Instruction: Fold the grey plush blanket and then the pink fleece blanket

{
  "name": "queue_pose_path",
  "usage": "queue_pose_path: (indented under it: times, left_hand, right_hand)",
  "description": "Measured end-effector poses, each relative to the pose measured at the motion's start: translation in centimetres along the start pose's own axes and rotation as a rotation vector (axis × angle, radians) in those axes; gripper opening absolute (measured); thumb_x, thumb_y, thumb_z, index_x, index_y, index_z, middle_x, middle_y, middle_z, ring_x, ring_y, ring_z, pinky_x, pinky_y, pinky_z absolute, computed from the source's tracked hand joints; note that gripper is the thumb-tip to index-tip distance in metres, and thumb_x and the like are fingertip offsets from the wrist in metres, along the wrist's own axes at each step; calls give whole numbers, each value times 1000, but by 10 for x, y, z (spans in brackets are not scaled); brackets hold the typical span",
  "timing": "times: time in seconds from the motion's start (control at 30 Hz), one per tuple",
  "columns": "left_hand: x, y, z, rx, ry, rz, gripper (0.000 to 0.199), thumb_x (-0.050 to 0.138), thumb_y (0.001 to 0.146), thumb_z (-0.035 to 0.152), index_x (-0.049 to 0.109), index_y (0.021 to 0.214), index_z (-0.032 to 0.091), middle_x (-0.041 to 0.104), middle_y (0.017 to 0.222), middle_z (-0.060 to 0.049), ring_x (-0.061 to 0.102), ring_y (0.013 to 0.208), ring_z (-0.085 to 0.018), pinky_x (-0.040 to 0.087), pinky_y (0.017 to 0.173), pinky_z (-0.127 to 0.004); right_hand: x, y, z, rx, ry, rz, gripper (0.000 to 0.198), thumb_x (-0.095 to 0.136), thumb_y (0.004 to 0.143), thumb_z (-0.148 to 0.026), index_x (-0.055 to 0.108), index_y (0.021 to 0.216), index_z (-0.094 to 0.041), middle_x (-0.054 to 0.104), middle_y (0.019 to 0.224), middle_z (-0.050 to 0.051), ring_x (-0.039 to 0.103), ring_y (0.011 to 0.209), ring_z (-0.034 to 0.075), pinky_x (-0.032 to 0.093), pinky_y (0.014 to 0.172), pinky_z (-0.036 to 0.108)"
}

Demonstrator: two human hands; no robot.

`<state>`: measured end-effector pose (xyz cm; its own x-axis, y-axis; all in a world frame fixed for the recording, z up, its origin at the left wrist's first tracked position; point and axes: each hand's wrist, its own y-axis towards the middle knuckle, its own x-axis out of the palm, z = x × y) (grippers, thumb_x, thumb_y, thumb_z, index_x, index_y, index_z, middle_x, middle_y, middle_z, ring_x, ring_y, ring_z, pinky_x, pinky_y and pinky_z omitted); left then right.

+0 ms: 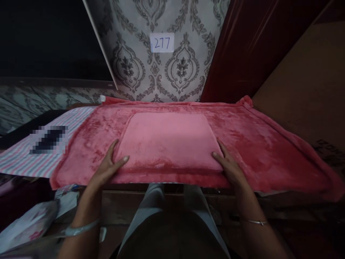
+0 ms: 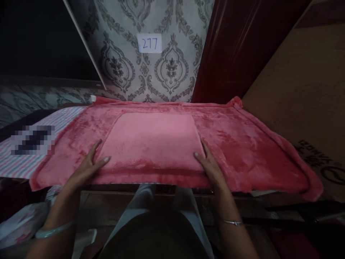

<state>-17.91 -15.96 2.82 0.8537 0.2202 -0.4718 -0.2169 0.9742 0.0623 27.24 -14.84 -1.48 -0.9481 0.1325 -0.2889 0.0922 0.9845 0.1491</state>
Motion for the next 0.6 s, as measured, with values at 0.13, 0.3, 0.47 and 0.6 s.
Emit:
queue_pose_path:
  times: [0.13,0.3,0.47,0.6]
  left_hand:
    - [0,-2,-1,122,47,-37,95,71,75,63,39,155,23,34,164,-8,24,153,-30,19,126,-44]
    - [-7,-3,-1,79,-10,-65,85,70,77,58,44,152,28,40,161,-6,29,151,-30,24,125,-44]
    - [-19,0,0,58,120,3,85,68,75,62,48,149,24,52,150,-14,48,138,-35,46,111,-48]
    - [-2,-2,27,335,340,222,71,57,84,59,53,143,20,57,141,-16,57,126,-34,47,108,-51]
  right_hand:
    - [2,-1,-2,-14,-31,30,93,69,81,-60,34,158,-22,36,162,8,34,148,27,24,124,45]
    - [2,-1,0,-23,-15,24,85,67,83,-56,38,156,-24,41,159,8,40,145,27,28,123,48]
    - [-9,-2,-2,-45,-114,74,77,64,85,-59,46,151,-23,53,150,11,52,135,30,39,115,52]
    - [2,4,-35,-303,-330,159,61,55,92,-53,54,146,-24,62,138,13,57,127,30,42,112,54]
